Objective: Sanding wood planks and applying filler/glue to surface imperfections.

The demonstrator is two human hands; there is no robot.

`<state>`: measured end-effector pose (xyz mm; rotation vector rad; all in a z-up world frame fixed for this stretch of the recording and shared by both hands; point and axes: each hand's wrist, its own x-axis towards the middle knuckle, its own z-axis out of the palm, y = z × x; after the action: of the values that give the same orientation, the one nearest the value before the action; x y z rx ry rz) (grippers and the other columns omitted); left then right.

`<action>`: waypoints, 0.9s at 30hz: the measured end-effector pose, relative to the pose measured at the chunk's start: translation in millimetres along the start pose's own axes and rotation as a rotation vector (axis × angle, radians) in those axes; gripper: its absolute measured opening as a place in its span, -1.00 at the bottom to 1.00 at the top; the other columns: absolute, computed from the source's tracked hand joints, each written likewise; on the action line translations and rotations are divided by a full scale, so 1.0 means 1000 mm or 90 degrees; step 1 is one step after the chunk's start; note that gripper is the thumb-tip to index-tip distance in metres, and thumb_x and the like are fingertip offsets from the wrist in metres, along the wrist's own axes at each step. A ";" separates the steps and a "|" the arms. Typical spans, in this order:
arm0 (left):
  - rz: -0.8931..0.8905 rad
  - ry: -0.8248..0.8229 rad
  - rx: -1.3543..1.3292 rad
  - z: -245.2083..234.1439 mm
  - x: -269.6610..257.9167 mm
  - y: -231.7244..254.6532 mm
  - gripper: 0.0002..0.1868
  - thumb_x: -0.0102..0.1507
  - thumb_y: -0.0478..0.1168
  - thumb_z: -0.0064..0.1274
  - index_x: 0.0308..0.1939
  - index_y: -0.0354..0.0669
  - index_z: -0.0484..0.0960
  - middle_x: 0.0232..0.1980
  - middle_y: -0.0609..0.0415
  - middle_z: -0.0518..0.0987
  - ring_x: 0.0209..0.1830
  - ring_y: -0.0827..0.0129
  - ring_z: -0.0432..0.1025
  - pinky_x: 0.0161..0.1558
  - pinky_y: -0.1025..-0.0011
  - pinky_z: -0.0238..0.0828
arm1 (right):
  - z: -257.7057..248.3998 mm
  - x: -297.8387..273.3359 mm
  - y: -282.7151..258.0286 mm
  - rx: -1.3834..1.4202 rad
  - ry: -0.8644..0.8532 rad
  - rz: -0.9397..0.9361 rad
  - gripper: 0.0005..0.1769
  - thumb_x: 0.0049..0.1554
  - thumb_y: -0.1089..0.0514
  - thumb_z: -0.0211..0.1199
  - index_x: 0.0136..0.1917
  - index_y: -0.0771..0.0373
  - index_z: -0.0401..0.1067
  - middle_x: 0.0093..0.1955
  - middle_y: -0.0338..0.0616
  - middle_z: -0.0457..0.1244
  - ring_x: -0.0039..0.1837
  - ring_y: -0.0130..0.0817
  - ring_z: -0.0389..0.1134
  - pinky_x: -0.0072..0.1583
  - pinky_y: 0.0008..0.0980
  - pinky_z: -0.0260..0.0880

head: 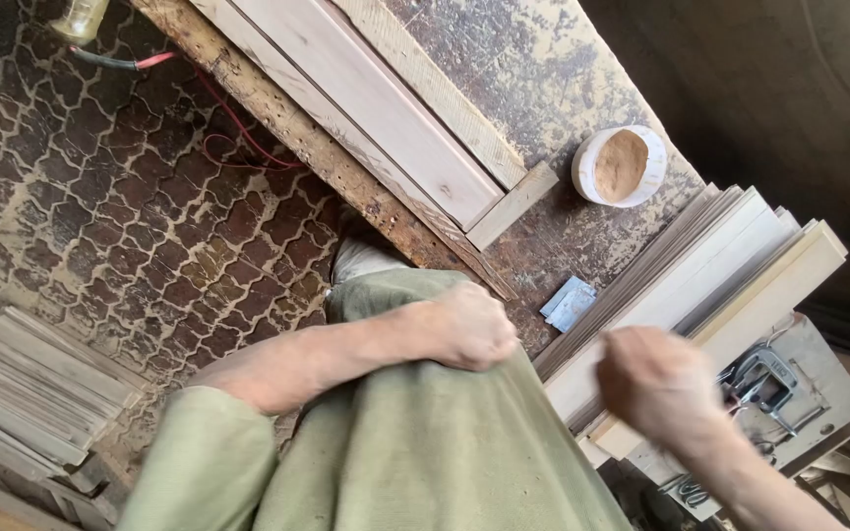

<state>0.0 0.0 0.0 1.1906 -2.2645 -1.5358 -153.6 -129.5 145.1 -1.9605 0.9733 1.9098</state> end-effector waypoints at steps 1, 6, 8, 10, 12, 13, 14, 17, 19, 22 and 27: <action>0.006 0.002 -0.002 0.007 -0.015 -0.008 -0.62 0.32 -0.22 -0.29 -0.57 -0.10 0.47 -0.55 0.01 0.54 -0.53 0.04 0.51 -0.45 0.07 0.53 | 0.020 0.009 0.022 -0.001 -0.003 0.006 -0.62 0.38 0.06 -0.04 -0.06 0.23 0.54 -0.22 -0.15 0.42 -0.30 -0.46 0.35 -0.26 -0.48 0.54; -0.013 0.470 -0.422 0.009 -0.071 -0.016 -0.84 0.30 -0.18 0.04 -0.15 -0.19 0.53 -0.26 0.06 0.50 -0.27 0.36 0.43 -0.21 0.30 0.41 | 0.096 0.058 0.077 0.301 0.601 -0.196 -0.80 0.14 0.18 0.29 0.01 -0.02 0.64 -0.07 -0.28 0.48 0.03 -0.41 0.49 -0.01 -0.39 0.57; -0.068 0.408 -0.520 0.036 -0.079 -0.038 -0.81 0.28 -0.20 0.06 -0.05 -0.11 0.52 -0.24 0.11 0.50 -0.28 0.40 0.40 -0.23 0.33 0.41 | 0.085 0.083 0.045 0.228 0.412 -0.146 -0.81 0.18 -0.03 0.23 -0.07 0.00 0.62 -0.17 -0.26 0.45 -0.12 -0.41 0.45 -0.09 -0.34 0.54; -0.147 0.346 -0.617 0.054 -0.087 -0.045 -0.72 0.26 -0.22 0.08 0.06 -0.03 0.51 -0.21 0.15 0.50 -0.29 0.44 0.38 -0.24 0.37 0.40 | 0.094 0.129 0.028 0.159 0.212 -0.114 -0.62 0.22 -0.24 0.18 -0.15 0.03 0.59 -0.27 -0.24 0.42 -0.28 -0.41 0.41 -0.16 -0.30 0.50; -0.236 0.348 -0.636 0.048 -0.097 -0.044 -0.69 0.26 -0.20 0.06 0.10 0.03 0.54 -0.18 0.17 0.56 -0.23 0.46 0.45 -0.18 0.39 0.46 | 0.116 0.193 0.021 0.166 0.412 -0.168 -0.53 0.32 0.21 -0.12 -0.44 0.16 0.20 -0.59 -0.26 0.04 -0.56 -0.48 -0.01 -0.55 -0.34 0.18; -0.237 0.343 -0.637 0.047 -0.094 -0.048 -0.69 0.26 -0.20 0.06 0.10 0.03 0.54 -0.18 0.17 0.56 -0.23 0.46 0.45 -0.18 0.39 0.46 | 0.094 0.208 0.027 0.170 0.409 -0.167 -0.53 0.32 0.21 -0.12 -0.44 0.16 0.20 -0.59 -0.26 0.04 -0.56 -0.48 -0.01 -0.55 -0.34 0.18; -0.276 0.396 -0.545 0.046 -0.091 -0.053 -0.69 0.24 -0.16 0.12 0.07 -0.03 0.56 -0.21 0.13 0.59 -0.24 0.43 0.49 -0.19 0.38 0.49 | 0.073 0.223 0.032 0.179 0.584 -0.147 -0.56 0.29 0.30 -0.10 -0.43 0.17 0.25 -0.57 -0.25 0.07 -0.55 -0.48 0.02 -0.55 -0.41 0.16; -0.314 0.547 -0.278 0.048 -0.081 -0.077 -0.68 0.22 -0.09 0.23 -0.05 -0.17 0.60 -0.24 -0.01 0.63 -0.26 0.28 0.54 -0.24 0.26 0.51 | 0.021 0.264 0.061 0.208 0.804 -0.110 -0.72 0.23 0.29 0.10 -0.30 0.11 0.45 -0.41 -0.18 0.23 -0.37 -0.35 0.20 -0.35 -0.30 0.27; -0.314 0.629 -0.094 0.059 -0.075 -0.107 -0.64 0.21 -0.04 0.29 -0.13 -0.27 0.62 -0.26 -0.12 0.63 -0.29 0.16 0.54 -0.28 0.16 0.50 | -0.009 0.288 0.066 0.235 0.847 -0.102 -0.85 0.21 0.19 0.28 -0.19 0.06 0.61 -0.25 -0.11 0.36 -0.20 -0.21 0.35 -0.16 -0.14 0.41; -0.374 0.484 -0.050 0.080 -0.054 -0.160 -0.65 0.31 -0.01 0.18 -0.20 -0.28 0.62 -0.28 -0.05 0.60 -0.39 0.27 0.48 -0.40 0.28 0.47 | -0.030 0.306 0.067 0.219 0.617 -0.005 -0.84 0.17 0.01 0.35 0.01 -0.06 0.68 -0.15 -0.12 0.38 -0.15 -0.30 0.28 -0.13 -0.21 0.28; -0.463 0.362 -0.253 0.066 -0.024 -0.184 -0.61 0.35 0.05 0.01 -0.29 -0.23 0.58 -0.43 0.07 0.50 -0.54 0.35 0.36 -0.50 0.33 0.37 | -0.026 0.321 0.072 0.150 0.550 0.021 -0.86 0.27 0.02 0.31 -0.04 -0.05 0.69 -0.25 -0.21 0.35 -0.13 -0.35 0.18 0.02 -0.22 0.12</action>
<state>77.4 34.7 -177.8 2.0927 -1.1497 -1.4542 -199.3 -292.4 -138.1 -2.6392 1.3364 0.8392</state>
